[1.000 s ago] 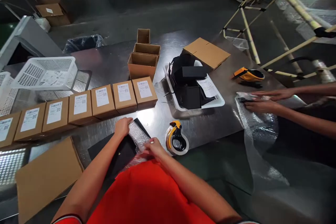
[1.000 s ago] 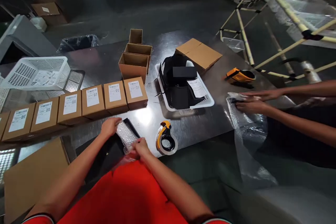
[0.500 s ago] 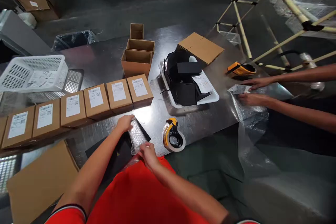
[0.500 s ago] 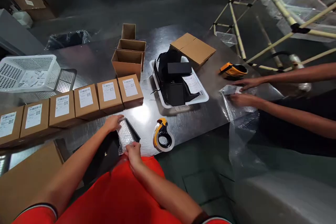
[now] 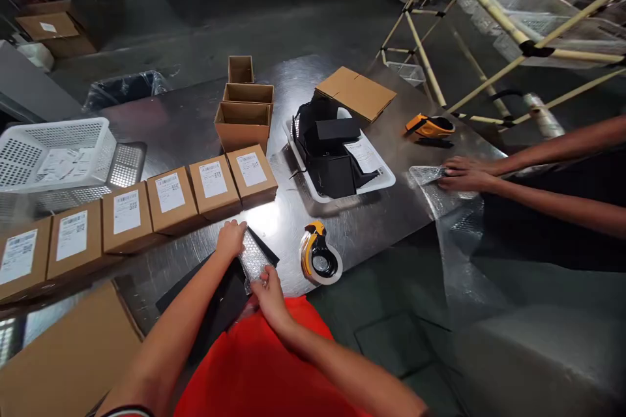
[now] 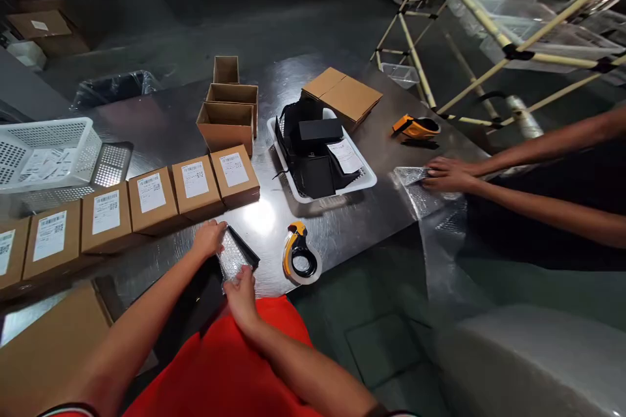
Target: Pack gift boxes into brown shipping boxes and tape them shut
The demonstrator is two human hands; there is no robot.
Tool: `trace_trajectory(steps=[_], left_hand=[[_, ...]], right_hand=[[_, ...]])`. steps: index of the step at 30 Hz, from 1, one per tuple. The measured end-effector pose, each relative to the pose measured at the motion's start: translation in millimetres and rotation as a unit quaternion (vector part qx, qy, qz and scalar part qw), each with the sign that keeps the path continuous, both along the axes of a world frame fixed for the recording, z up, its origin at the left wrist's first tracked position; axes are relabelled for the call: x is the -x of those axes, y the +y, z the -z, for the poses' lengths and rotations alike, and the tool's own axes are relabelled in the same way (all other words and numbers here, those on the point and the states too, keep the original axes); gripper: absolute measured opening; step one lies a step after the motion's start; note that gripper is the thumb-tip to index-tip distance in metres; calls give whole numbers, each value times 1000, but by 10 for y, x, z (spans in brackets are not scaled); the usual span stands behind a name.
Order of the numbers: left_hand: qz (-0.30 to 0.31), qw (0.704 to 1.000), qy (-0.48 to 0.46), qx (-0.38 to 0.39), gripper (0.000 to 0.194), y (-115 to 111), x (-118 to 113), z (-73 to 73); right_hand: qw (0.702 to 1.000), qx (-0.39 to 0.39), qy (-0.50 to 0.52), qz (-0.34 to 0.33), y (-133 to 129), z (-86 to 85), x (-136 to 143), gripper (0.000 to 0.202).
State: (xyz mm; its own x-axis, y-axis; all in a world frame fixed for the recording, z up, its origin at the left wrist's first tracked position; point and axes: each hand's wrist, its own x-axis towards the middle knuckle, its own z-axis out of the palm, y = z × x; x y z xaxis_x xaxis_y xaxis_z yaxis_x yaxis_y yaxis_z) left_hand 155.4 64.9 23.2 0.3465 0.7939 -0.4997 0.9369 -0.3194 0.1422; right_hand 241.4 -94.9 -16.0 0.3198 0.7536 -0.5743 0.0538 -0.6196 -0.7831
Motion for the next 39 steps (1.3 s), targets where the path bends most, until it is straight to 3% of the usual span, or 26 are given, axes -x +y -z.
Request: trace_trajectory(steps=[5,11,15,29,33,39], left_hand=[[3,1000,-4,-2,66,-58,49,3],[10,1000,3,18,88,-31,53,24],[1,1000,14,27,71,-3,4,5],[-59,998,35,16,71,-110,-83,1],[-59,997,40,14,65,-193,-100,49],[-79,995,58,21,33,-267,-15,119]], right_hand=[[996,-18,-52,-71,-32,-149,73,50],[974,-48,-140,-171,25,-211,11,46],[965,-21,-171,-195,101,-200,-94,40],[920,-1,-245,-305,89,-364,-143,45],[891,13,-288,-350,117,-419,-173,47],[824,2,-359,-437,230,-444,-196,42]])
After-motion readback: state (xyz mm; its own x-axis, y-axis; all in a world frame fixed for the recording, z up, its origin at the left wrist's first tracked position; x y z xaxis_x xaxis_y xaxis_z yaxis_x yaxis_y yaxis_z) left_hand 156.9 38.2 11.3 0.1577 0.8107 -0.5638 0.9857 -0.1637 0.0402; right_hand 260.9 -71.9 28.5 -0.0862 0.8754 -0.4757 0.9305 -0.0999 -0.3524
